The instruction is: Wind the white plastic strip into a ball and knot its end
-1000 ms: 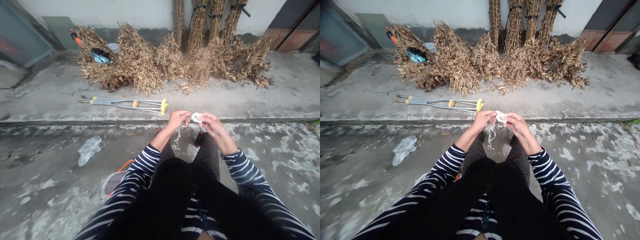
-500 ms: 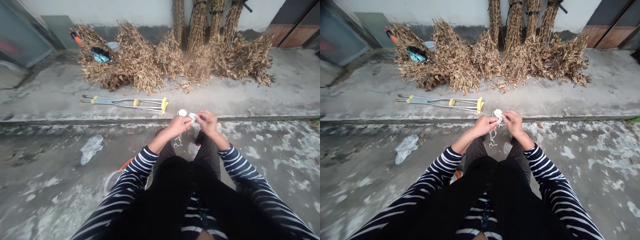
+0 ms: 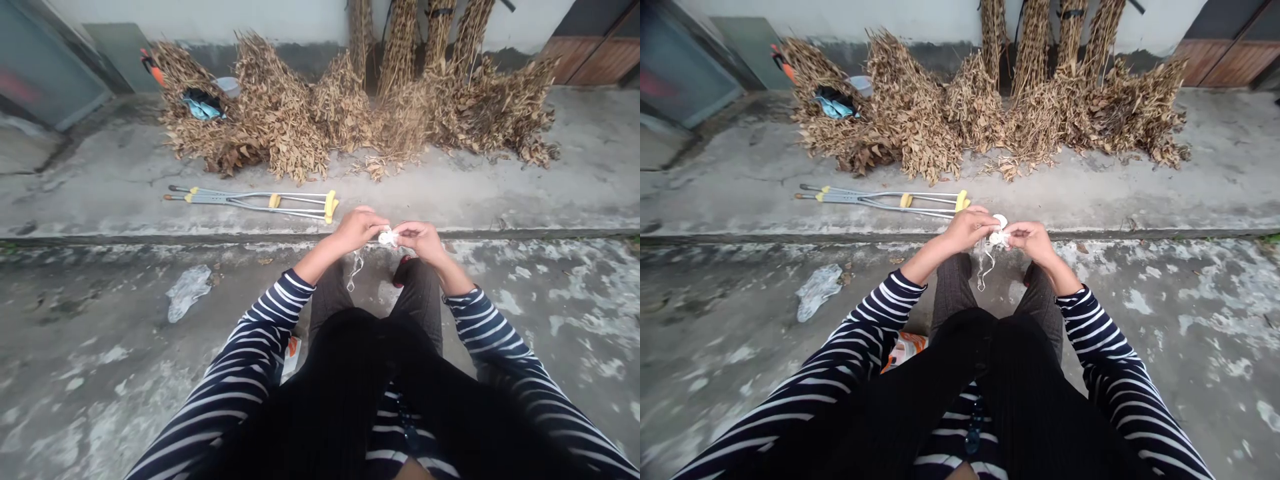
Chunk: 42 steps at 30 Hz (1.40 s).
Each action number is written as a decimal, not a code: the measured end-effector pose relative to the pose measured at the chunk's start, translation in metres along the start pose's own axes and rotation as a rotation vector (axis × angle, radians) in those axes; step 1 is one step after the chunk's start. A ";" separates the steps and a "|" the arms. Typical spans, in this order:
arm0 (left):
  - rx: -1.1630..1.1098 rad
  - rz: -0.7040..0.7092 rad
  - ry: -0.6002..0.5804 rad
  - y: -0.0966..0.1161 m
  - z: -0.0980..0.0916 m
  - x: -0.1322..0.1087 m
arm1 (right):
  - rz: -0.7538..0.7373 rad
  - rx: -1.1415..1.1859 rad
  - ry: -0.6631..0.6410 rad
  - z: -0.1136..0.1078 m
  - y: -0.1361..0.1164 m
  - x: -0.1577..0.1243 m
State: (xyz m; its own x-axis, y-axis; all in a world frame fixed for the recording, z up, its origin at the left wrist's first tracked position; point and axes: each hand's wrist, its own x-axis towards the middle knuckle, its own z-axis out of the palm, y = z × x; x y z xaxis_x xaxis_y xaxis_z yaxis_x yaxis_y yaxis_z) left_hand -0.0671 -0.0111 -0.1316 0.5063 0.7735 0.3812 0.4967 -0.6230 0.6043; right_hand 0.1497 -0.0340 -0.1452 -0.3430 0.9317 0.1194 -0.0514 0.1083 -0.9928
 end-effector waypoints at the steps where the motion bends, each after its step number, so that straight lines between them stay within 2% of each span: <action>1: -0.096 -0.061 0.025 -0.002 0.003 0.000 | 0.048 0.093 0.023 0.002 0.000 -0.001; 5: -0.538 -0.314 0.035 0.003 0.024 -0.008 | 0.136 0.318 0.139 0.012 0.002 -0.004; 8: -0.756 -0.441 0.050 0.016 0.039 -0.020 | 0.106 0.353 0.260 0.018 0.008 -0.003; 11: -0.841 -0.490 0.027 0.026 0.043 -0.032 | 0.003 0.181 0.380 0.017 0.014 0.000; 14: -0.852 -0.517 -0.073 0.031 0.033 -0.039 | -0.171 -0.208 0.416 0.011 0.019 0.000; 16: -0.846 -0.506 -0.162 0.032 0.022 -0.039 | -0.288 -0.452 0.365 0.006 0.021 -0.002; 18: -0.810 -0.485 -0.205 0.031 0.009 -0.036 | -0.360 -0.585 0.269 0.001 0.022 -0.005; 21: -0.708 -0.467 -0.145 0.026 -0.003 -0.029 | -0.348 -0.598 0.136 -0.004 0.021 -0.009; 24: -0.662 -0.471 -0.078 0.018 0.001 -0.027 | -0.166 -0.454 -0.015 -0.008 0.016 -0.011; 26: -0.668 -0.483 -0.040 0.015 0.010 -0.029 | 0.046 -0.235 -0.175 -0.009 0.013 -0.011; 28: -0.699 -0.486 -0.015 0.014 0.022 -0.034 | 0.189 0.015 -0.215 -0.008 0.012 -0.010; 30: -0.724 -0.477 -0.028 0.016 0.032 -0.039 | 0.186 0.181 -0.037 -0.004 0.015 -0.008; 32: -0.714 -0.464 -0.056 0.018 0.039 -0.043 | 0.103 0.183 0.220 0.002 0.021 -0.006; 34: -0.676 -0.459 -0.086 0.019 0.043 -0.045 | 0.013 -0.025 0.367 0.008 0.026 -0.006; 35: -0.653 -0.465 -0.101 0.018 0.043 -0.046 | -0.027 -0.185 0.371 0.009 0.027 -0.006; 36: -0.628 -0.474 -0.112 0.017 0.042 -0.046 | -0.060 -0.345 0.329 0.009 0.026 -0.007; 38: -0.592 -0.497 -0.119 0.013 0.039 -0.046 | -0.060 -0.540 0.126 0.005 0.021 -0.008; 40: -0.608 -0.506 -0.095 0.011 0.037 -0.046 | 0.059 -0.445 -0.129 -0.001 0.013 -0.009; 42: -0.661 -0.484 -0.054 0.011 0.036 -0.047 | 0.221 -0.162 -0.292 -0.007 0.005 -0.009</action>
State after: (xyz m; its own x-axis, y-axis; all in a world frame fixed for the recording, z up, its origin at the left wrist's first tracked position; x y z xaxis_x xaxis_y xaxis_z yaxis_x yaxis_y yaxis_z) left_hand -0.0603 -0.0582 -0.1684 0.3840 0.9219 -0.0511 0.1594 -0.0117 0.9872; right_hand 0.1596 -0.0395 -0.1518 -0.5827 0.8035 -0.1220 0.1940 -0.0083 -0.9810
